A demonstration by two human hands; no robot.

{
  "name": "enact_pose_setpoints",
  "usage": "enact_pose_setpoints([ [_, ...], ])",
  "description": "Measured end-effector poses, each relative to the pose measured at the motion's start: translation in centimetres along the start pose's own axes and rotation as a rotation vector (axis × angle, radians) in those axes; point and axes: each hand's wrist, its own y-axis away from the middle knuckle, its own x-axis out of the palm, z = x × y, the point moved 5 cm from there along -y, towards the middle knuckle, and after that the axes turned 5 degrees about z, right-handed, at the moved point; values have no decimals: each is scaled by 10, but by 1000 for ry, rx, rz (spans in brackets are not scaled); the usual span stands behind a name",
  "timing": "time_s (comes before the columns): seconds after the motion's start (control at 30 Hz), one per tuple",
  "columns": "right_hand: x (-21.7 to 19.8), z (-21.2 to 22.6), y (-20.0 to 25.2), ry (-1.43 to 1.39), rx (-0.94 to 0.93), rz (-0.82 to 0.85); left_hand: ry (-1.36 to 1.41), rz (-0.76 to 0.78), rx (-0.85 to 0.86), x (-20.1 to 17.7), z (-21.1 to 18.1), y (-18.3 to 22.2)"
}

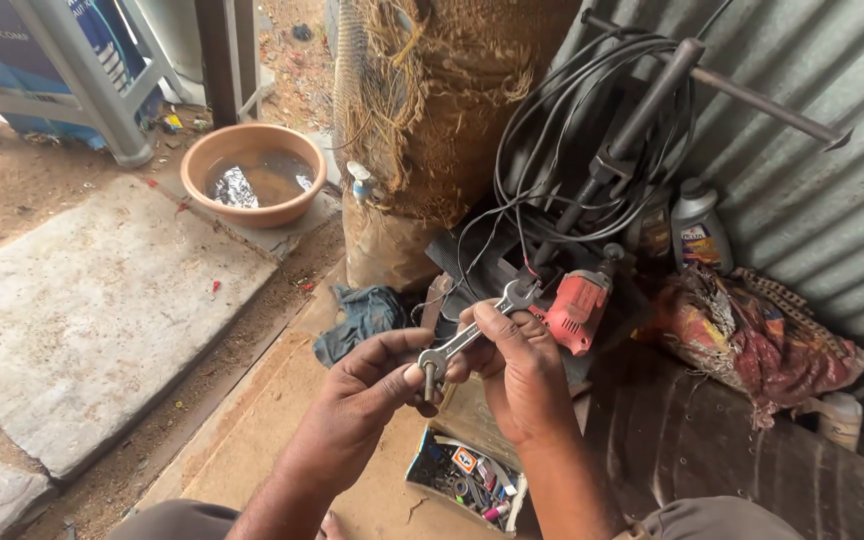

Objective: Repairing a small electrical component by connecting a wire.

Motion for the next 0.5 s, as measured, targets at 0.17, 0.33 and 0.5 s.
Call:
enact_pose_setpoints([
  [0.17,-2,-1,-2,-25,-7,16,22,4,9,0,3,-1],
  [0.33,-4,2,-2,-40,-14,33,139,-20,-33,-1,9,-5],
  [0.5,-4,3,-1,-46,-14,38,144,-29,-37,0,10,-6],
])
